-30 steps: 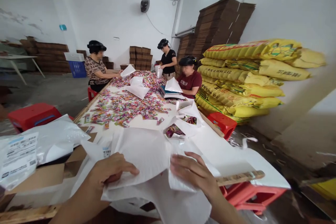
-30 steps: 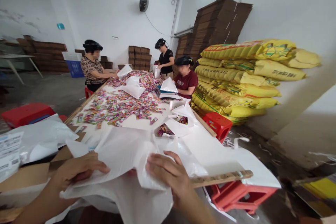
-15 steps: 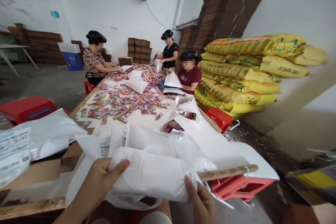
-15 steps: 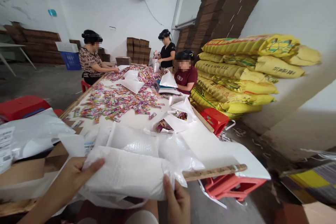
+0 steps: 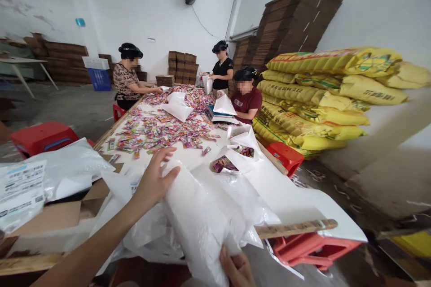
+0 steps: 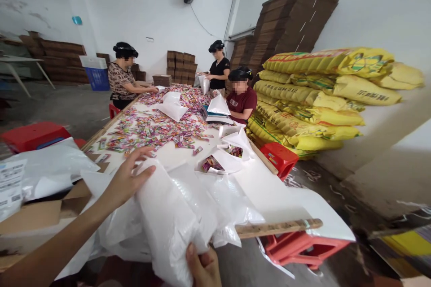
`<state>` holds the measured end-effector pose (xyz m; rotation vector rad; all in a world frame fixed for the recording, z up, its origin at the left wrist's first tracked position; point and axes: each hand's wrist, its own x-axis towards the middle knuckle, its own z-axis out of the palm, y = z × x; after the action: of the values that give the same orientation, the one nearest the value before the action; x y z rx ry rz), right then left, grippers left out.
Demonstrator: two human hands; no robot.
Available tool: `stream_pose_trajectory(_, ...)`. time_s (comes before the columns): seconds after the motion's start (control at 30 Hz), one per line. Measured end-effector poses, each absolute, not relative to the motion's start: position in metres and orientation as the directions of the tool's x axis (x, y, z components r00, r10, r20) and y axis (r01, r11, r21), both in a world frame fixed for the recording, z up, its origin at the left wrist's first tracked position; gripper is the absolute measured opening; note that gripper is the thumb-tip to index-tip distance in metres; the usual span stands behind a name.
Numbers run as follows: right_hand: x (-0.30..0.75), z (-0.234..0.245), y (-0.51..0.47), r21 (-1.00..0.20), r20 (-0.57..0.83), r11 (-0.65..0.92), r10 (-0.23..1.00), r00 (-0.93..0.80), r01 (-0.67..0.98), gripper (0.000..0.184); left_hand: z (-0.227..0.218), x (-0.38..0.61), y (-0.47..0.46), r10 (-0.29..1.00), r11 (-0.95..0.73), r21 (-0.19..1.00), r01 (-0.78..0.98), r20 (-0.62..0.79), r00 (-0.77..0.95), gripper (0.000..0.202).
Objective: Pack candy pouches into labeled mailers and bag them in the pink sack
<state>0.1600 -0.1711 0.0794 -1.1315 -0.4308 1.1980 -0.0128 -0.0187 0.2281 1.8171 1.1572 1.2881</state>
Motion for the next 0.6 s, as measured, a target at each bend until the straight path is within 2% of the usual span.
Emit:
stream_pose_trajectory(0.03, 0.157, 0.082, -0.165, -0.866, -0.238, -0.002, 0.881, 0.409, -0.5, 0.054, 0.231, -0.006, -0.014, 0.845, -0.534, 0.755, 0.381, 0.494, 0.207, 0.036)
stream_pose_trajectory(0.07, 0.155, 0.083, -0.158, -0.877, -0.197, 0.047, 0.873, 0.446, -0.478, 0.051, 0.233, 0.001, -0.009, 0.794, -0.608, 0.664, 0.435, 0.521, 0.314, 0.034)
stream_pose_trajectory(0.13, 0.151, 0.083, -0.145, -0.897, -0.158, 0.072, 0.869, 0.469, -0.436, 0.05, 0.231, 0.015, 0.003, 0.729, -0.676, 0.559, 0.48, 0.414, 0.544, 0.038)
stream_pose_trajectory(0.2, 0.148, 0.082, -0.133, -0.894, -0.181, 0.03, 0.888, 0.423, -0.447, 0.054, 0.224, 0.029, 0.017, 0.696, -0.686, 0.517, 0.513, 0.259, 0.67, 0.049)
stream_pose_trajectory(0.3, 0.147, 0.082, -0.125, -0.881, -0.226, -0.026, 0.901, 0.371, -0.473, 0.056, 0.207, 0.042, 0.041, 0.723, -0.639, 0.488, 0.594, 0.118, 0.681, 0.074)
stream_pose_trajectory(0.4, 0.147, 0.085, -0.128, -0.9, -0.23, -0.037, 0.887, 0.401, -0.435, 0.055, 0.195, 0.042, 0.058, 0.747, -0.57, 0.5, 0.652, -0.014, 0.665, 0.091)
stream_pose_trajectory(0.53, 0.151, 0.091, -0.139, -0.943, -0.285, -0.193, 0.888, 0.36, -0.272, 0.058, 0.188, 0.031, 0.066, 0.764, -0.523, 0.54, 0.659, -0.045, 0.644, 0.09)
stream_pose_trajectory(0.6, 0.16, 0.1, -0.147, -0.951, -0.31, -0.299, 0.911, 0.272, -0.085, 0.061, 0.185, 0.025, 0.066, 0.77, -0.519, 0.564, 0.642, -0.018, 0.638, 0.084)
